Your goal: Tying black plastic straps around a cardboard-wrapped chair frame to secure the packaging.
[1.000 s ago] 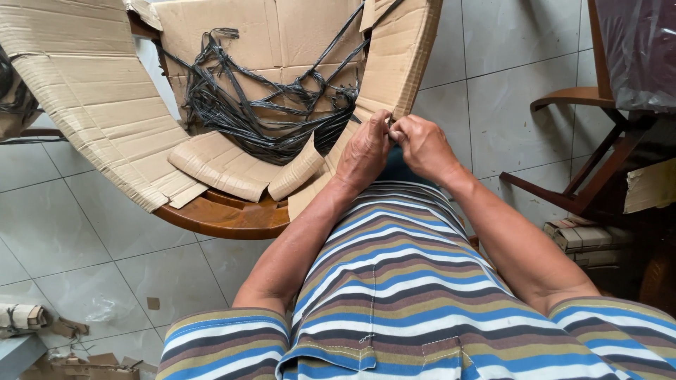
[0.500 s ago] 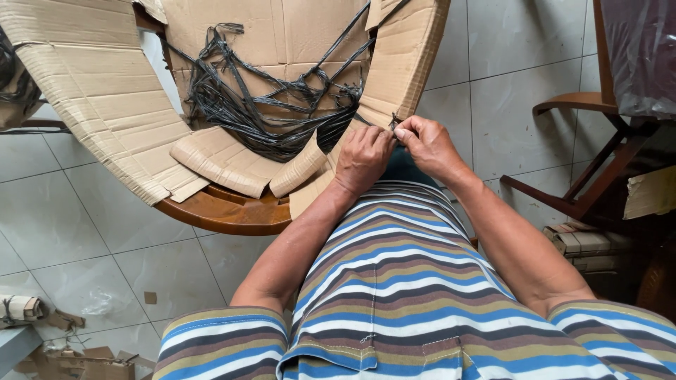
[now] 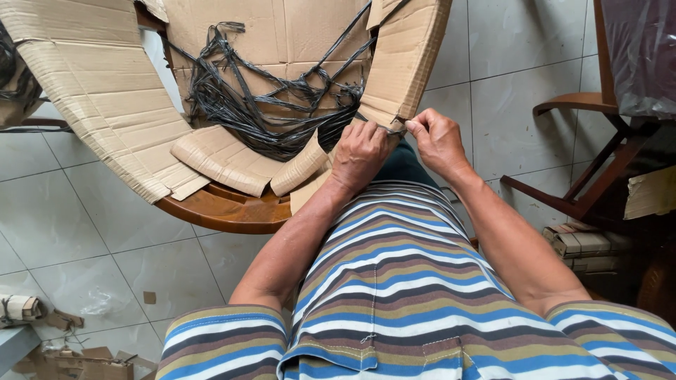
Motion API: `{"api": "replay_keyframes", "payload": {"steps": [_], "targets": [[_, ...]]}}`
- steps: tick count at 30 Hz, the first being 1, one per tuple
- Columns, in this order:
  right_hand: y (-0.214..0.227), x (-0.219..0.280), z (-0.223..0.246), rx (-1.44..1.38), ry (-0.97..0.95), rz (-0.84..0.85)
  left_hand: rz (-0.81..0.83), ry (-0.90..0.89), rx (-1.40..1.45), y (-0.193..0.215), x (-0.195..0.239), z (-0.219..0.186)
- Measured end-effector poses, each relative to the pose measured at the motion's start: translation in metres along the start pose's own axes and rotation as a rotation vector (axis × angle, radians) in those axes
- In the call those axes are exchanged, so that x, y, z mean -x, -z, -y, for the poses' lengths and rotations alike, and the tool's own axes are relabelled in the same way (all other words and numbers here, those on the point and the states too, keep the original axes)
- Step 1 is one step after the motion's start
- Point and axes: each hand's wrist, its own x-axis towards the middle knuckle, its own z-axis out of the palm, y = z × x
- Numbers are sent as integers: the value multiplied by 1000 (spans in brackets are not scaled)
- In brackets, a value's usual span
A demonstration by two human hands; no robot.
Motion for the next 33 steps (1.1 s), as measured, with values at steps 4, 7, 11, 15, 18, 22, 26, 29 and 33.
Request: {"api": "replay_keyframes", "payload": {"steps": [4,7,11,15,18,22,26,29,33], "targets": [[-11,6,-17,0,-46,-73,102,79,76,6,11,2],[-3,13,-30,-172,-145,-116,238,413,444,-19,48,32],[31,39,-46,-289,-307,-46,507,625,243,20,101,104],[44,64,-79,-290,-381,-74,1310,803,7,39,156,156],[38,75,-93,-305,-414,-77,1526,713,-119,32,183,166],[24,81,-77,-328,-421,-50,1234,392,-332,8,237,181],[17,77,-67,-319,-376,-17,1090,327,-333,11,250,191],[11,70,-65,-316,-323,0,924,262,-376,37,228,191],[4,59,-46,-333,-233,32,727,140,-422,80,174,174]]}}
